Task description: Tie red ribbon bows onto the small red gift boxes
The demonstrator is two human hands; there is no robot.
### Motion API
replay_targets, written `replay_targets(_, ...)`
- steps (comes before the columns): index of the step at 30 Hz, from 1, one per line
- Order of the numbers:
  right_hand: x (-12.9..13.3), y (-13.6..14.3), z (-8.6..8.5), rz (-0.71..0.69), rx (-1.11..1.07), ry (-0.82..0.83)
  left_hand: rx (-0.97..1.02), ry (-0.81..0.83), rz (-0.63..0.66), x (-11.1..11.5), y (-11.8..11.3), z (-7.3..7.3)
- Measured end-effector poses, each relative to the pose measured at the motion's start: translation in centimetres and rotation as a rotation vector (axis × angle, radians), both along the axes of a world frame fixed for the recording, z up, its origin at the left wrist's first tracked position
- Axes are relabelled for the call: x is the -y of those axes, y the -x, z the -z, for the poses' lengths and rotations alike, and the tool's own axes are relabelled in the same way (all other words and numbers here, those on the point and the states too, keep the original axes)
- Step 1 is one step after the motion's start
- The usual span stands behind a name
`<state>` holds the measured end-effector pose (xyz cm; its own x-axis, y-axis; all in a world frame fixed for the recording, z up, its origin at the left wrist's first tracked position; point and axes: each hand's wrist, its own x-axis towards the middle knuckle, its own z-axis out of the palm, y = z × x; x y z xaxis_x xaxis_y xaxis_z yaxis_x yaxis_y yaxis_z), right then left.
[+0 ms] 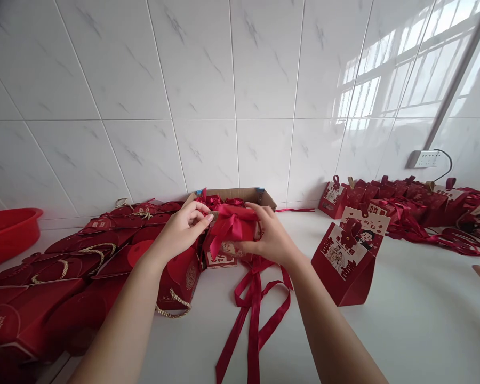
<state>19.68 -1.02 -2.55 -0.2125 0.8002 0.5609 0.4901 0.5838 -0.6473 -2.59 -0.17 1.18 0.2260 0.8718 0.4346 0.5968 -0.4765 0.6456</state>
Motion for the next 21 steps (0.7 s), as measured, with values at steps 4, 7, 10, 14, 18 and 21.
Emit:
replay_targets(4, -0.6, -2.0, -0.4, 0.272, -0.278, -0.046, -0.051, 0.017, -0.061, -0.3, 0.3, 0.1)
replay_targets(7, -1.0, -3.1, -0.2, 0.544, -0.45, -0.068, -0.117, 0.043, -0.114, -0.7, 0.5, 0.4)
replay_targets(10, -1.4, -4.0, 0.5, 0.786, -0.501, -0.002, -0.177, 0.07, -0.142, -1.2, 0.6, 0.9)
replay_targets(14, -2.2, -5.0, 1.6, 0.877, -0.509, 0.178, -0.267, 0.144, -0.148, -1.7, 0.4, 1.6)
replay_targets(18, -3.0, -5.4, 2.3, 0.838, -0.386, 0.287, -0.326, 0.158, -0.141, -2.2, 0.3, 2.1)
replay_targets(21, -3.6, -5.3, 2.5, 0.769, -0.13, 0.291, -0.356, 0.161, -0.136, -2.3, 0.4, 2.2)
